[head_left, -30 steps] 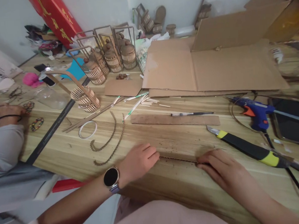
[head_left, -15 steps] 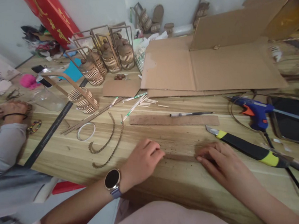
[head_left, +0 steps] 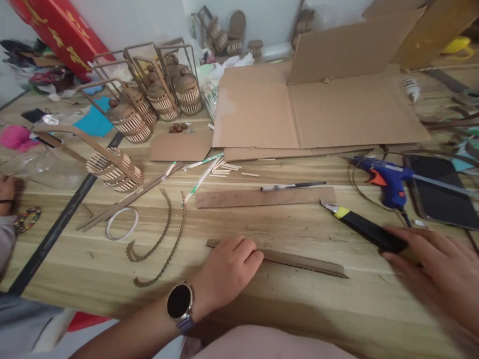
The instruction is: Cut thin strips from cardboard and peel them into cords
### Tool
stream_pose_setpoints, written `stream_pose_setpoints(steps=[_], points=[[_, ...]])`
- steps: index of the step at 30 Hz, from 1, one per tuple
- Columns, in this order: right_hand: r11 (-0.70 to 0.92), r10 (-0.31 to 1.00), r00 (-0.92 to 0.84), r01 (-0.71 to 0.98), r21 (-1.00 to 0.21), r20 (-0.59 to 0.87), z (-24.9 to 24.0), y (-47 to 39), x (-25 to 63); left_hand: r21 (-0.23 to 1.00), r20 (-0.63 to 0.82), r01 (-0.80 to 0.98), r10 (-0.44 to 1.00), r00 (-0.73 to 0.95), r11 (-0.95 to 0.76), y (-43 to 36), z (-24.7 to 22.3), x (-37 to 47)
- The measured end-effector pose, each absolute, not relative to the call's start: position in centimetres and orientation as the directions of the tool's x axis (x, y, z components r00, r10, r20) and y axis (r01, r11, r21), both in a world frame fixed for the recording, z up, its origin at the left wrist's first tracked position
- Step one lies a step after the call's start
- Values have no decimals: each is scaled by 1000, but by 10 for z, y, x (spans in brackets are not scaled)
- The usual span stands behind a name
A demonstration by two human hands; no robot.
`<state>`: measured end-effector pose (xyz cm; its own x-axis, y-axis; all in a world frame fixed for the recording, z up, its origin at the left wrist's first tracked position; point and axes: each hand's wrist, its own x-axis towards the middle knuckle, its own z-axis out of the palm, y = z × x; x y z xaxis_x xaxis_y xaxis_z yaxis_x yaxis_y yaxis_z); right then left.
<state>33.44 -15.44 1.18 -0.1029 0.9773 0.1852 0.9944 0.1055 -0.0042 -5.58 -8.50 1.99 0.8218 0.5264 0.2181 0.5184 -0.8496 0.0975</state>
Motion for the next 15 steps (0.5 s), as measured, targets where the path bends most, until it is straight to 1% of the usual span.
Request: stream_pose_setpoints(steps=[4,5,7,9,11,13,15], points=[[118,984,-134,983,139,114,13,-151,339,52,209,512,511,834,-857,-89,19,-56],[108,988,-123,983,146,97,14,-150,340,44,216,515,512,832,-856,-90,18,-56],[54,996,-61,993,104,72,15,-148,340,36,229,524,517,824,-851,-92,16,-56],[-18,999,18,1000,-22,35,18,-146,333,37,232,530,523,820,-847,-94,14,-56],[-31,999,26,979,-200,-28,25,-143,320,39,228,534,528,818,-844,-96,13,-55],[25,994,-62,932,-361,-92,35,-138,304,39,227,540,534,814,-840,-97,13,-55],[92,978,-167,884,-458,-127,47,-130,289,38,228,554,547,806,-832,-98,15,-54]])
